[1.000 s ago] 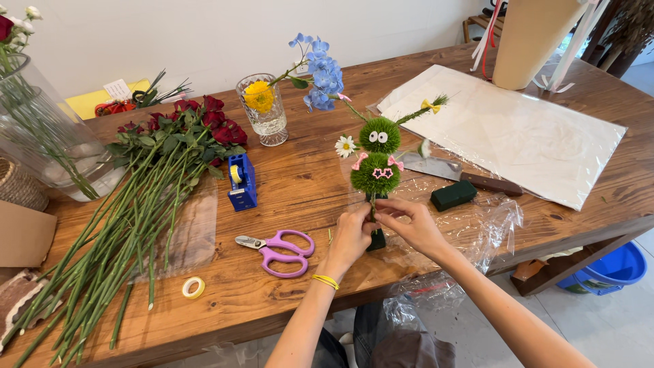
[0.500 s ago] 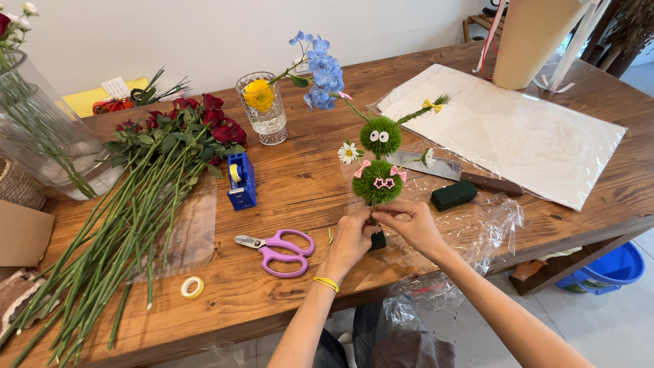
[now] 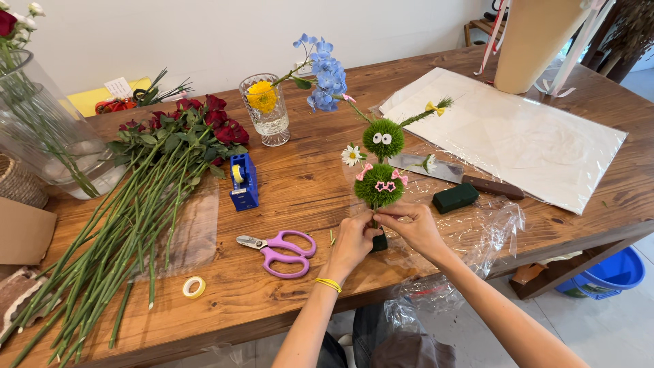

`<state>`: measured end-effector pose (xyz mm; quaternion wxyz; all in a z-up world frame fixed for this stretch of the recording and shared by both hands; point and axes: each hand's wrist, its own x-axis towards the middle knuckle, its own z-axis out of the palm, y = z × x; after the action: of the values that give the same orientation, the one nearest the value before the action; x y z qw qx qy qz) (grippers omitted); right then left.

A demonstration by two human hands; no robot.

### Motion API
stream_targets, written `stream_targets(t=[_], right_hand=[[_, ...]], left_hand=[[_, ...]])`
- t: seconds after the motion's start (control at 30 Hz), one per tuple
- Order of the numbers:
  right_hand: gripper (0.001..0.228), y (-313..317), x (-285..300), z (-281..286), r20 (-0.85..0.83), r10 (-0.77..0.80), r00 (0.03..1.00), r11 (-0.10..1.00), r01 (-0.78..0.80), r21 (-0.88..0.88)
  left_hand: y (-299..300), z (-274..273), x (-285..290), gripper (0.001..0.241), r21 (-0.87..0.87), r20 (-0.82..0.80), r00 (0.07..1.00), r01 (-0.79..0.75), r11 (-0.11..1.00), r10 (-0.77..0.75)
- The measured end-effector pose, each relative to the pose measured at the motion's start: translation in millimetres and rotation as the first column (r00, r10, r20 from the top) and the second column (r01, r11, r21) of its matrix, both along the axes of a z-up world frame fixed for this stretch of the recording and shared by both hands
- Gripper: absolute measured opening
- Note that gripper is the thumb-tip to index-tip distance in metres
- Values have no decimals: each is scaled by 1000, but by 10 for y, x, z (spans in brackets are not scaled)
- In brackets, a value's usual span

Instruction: The person prepares floral foam by cutting it with a knife, then trims flower stems using shears. They insert the stems into the foam to create small decorative figures and wrap the foam bases with plastic wrap.

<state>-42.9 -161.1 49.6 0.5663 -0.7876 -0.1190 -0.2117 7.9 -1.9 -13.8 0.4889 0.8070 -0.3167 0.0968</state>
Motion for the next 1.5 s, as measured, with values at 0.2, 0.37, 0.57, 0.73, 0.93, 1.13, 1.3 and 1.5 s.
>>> stream_targets(t=[0.2, 0.37, 0.57, 0.73, 0.93, 1.13, 1.3, 1.5], right_hand=[[16, 1, 3, -47, 3, -6, 1000, 1000, 6, 4], [16, -15, -1, -56, 8, -21, 1000, 1000, 21, 4], [15, -3, -24, -68, -1, -41, 999, 999, 41, 25], [16, -1, -48, -46, -40, -54, 998, 998, 55, 15], [18, 13, -80, 86, -130, -31, 991, 999, 34, 23], [24, -26, -30, 79, -181, -29, 983, 999, 31, 8], [34, -47, -14, 68, -219, -37, 975, 999, 42, 21], [32, -65, -134, 238, -235, 5, 972, 998, 9, 60]], left_hand=[[21, 161, -101, 15, 10, -5, 1000, -25, 1000, 25], [12, 120, -83, 15, 21, -17, 1000, -24, 1000, 24], [-18, 46, -59, 14, 14, -36, 999, -19, 1000, 20], [-15, 54, -55, 14, 18, -45, 999, -23, 1000, 23], [39, 285, -192, 18, 41, -113, 993, -10, 999, 15], [59, 356, -233, 27, 53, -145, 989, -33, 998, 41], [96, 327, -225, 45, -46, -56, 998, -46, 998, 43], [213, 452, -382, 62, 198, -102, 993, -30, 980, 51]])
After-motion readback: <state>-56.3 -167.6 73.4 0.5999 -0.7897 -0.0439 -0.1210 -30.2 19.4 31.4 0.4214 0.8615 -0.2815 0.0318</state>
